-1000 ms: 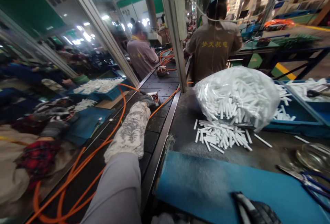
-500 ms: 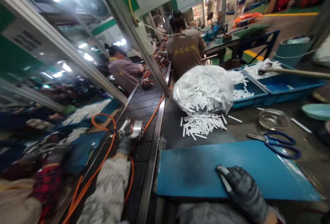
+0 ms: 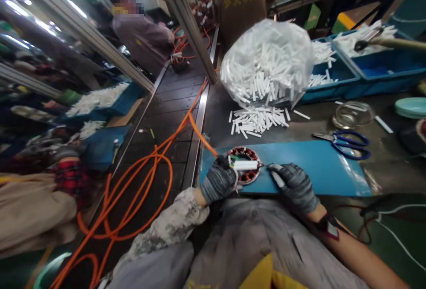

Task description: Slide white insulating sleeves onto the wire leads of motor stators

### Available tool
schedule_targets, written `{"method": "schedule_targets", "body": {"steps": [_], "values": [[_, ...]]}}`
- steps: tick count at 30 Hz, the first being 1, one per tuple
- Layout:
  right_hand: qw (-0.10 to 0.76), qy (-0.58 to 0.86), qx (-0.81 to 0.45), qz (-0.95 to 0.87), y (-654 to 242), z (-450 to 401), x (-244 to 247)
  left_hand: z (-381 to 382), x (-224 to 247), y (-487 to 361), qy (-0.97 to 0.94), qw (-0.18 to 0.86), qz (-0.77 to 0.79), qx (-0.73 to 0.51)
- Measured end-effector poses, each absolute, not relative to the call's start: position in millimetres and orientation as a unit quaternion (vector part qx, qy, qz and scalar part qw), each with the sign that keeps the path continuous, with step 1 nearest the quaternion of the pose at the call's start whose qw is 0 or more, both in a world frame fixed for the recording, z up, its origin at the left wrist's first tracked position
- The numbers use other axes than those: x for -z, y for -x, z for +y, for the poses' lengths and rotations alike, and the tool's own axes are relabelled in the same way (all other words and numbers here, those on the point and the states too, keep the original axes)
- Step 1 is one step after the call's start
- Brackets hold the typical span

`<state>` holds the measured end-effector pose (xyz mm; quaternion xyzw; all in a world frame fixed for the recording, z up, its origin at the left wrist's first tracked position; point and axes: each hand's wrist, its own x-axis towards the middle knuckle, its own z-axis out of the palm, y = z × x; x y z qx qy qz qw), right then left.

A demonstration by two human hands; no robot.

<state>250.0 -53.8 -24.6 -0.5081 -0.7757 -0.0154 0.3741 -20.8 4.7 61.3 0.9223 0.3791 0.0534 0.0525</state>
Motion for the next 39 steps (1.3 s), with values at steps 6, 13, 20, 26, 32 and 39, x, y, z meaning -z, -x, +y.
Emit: {"method": "schedule_targets", "body": {"steps": [6,13,20,26,32,39], "values": [[0.453,0.550,-0.185,-0.677,-259.0,-57.6,16.2,1.2,-146.5,32.9,-0.934,0.099,0.312,-0.144],[0.490,0.542,-0.241,-0.639,-247.5,-30.6,-18.9,38.2,-149.1,-34.6,-0.906,0.106,0.408,0.020],[0.418,0.597,-0.148,-0.668,-236.0,-29.8,-41.7,56.0,-147.6,-52.1,-0.863,0.099,0.420,0.262],[0.411,0.579,-0.105,-0.696,-232.5,-49.0,-43.9,69.4,-150.0,-56.1,-0.859,0.156,0.378,0.309],[0.398,0.528,-0.206,-0.722,-214.3,-78.7,-25.2,61.2,-134.3,-55.4,-0.869,0.091,0.435,0.217],[0.437,0.515,-0.401,-0.618,-256.9,-33.9,-19.4,52.1,-119.3,-36.6,-0.906,0.082,0.393,0.135]]}}
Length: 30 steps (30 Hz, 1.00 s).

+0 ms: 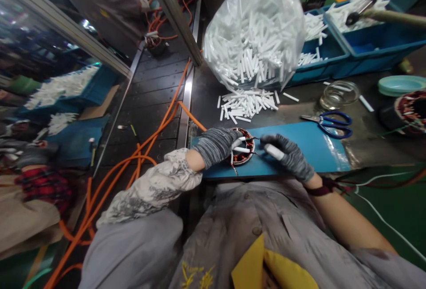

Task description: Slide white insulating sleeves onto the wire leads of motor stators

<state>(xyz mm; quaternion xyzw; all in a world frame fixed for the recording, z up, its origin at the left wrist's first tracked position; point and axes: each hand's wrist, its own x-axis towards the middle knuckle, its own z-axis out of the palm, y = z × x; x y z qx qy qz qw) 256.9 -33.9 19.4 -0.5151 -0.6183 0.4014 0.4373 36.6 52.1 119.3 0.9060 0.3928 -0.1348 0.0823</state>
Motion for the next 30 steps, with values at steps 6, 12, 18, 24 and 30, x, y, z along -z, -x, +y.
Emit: {"method": "schedule_targets", "body": {"steps": [6,12,18,24,30], "values": [[0.429,0.397,-0.529,-0.616,-255.6,7.4,-23.7,54.9,-120.6,-31.6,-0.907,0.111,0.394,0.100],[0.331,0.361,-0.579,-0.651,-248.6,29.8,-39.0,41.8,-123.1,-18.6,-0.906,0.065,0.415,0.048],[0.349,0.334,-0.596,-0.642,-236.4,27.8,-40.2,38.6,-126.9,-10.9,-0.915,0.103,0.387,0.057],[0.358,0.330,-0.664,-0.567,-228.5,22.2,-32.8,40.8,-130.0,-12.7,-0.915,0.106,0.378,0.088],[0.355,0.403,-0.473,-0.699,-222.0,14.5,-38.7,51.2,-147.4,-27.6,-0.899,0.084,0.360,0.235]]}}
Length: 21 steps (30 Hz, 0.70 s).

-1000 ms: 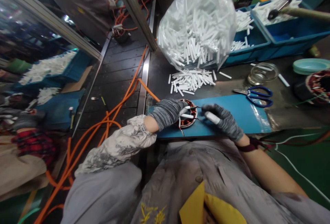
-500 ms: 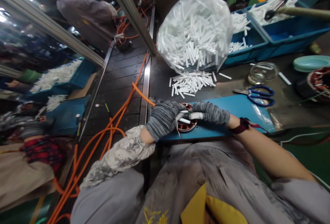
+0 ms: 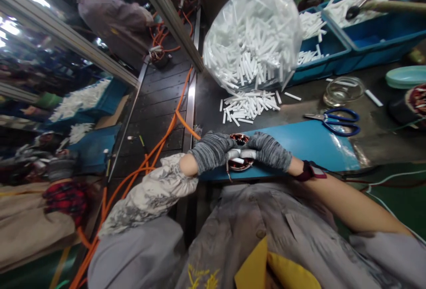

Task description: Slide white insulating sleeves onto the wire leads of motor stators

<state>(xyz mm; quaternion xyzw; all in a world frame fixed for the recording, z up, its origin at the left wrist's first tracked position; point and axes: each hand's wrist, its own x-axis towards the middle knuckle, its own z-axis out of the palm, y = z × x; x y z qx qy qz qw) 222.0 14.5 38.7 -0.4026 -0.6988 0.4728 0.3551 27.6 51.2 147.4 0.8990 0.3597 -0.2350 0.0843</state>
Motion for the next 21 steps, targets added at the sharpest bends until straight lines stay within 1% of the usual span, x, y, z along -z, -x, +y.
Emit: {"method": "schedule_targets", "body": {"steps": [1,3,6,9,11,15,16,18,20,21], "values": [[0.363,0.411,-0.456,-0.700,-223.8,13.0,-38.9,52.9,-150.2,-32.9,-0.893,0.087,0.355,0.264],[0.378,0.426,-0.470,-0.674,-230.1,10.4,-38.5,54.9,-152.3,-45.1,-0.881,0.087,0.354,0.302],[0.387,0.424,-0.522,-0.631,-241.8,6.3,-35.6,54.8,-147.6,-63.3,-0.885,0.102,0.353,0.286],[0.407,0.434,-0.506,-0.625,-252.2,-2.4,-30.8,54.3,-142.3,-72.2,-0.898,0.127,0.333,0.258],[0.430,0.459,-0.463,-0.624,-259.1,-12.4,-27.8,56.4,-142.5,-69.8,-0.907,0.130,0.331,0.228],[0.462,0.502,-0.374,-0.628,-268.6,-37.9,-27.1,65.2,-142.7,-55.1,-0.901,0.174,0.362,0.162],[0.463,0.499,-0.365,-0.635,-267.8,-43.3,-28.1,66.9,-140.9,-52.3,-0.894,0.169,0.386,0.149],[0.457,0.475,-0.366,-0.657,-261.3,-50.7,-30.3,68.5,-135.6,-48.2,-0.888,0.120,0.433,0.101],[0.449,0.446,-0.381,-0.674,-250.4,-52.7,-32.3,68.5,-130.5,-42.8,-0.904,0.086,0.416,0.038],[0.444,0.437,-0.396,-0.675,-244.8,-51.9,-33.0,68.4,-128.8,-38.7,-0.921,0.096,0.377,0.017]]}}
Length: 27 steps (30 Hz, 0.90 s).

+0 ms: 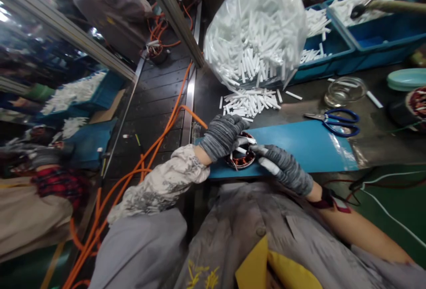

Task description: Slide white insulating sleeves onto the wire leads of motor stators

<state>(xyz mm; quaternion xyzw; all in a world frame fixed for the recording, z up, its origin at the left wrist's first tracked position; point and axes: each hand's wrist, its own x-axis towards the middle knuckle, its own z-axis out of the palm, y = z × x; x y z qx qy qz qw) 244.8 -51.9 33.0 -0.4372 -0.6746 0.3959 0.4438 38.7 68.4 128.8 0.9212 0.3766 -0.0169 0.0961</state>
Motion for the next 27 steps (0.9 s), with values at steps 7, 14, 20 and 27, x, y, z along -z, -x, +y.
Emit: {"method": "schedule_targets", "body": {"steps": [7,14,20,27], "values": [[0.416,0.389,-0.557,-0.605,-230.5,-28.8,-35.5,62.6,-115.0,-7.5,-0.969,0.191,0.157,0.022],[0.315,0.361,-0.612,-0.629,-244.6,3.8,-37.9,50.9,-110.9,-1.4,-0.959,0.147,0.239,-0.040],[0.257,0.264,-0.691,-0.622,-251.3,30.9,-42.2,57.4,-117.9,2.4,-0.943,0.210,0.255,-0.044],[0.296,0.252,-0.733,-0.558,-249.6,30.4,-34.1,57.8,-110.4,-6.5,-0.921,0.269,0.258,-0.110]]}}
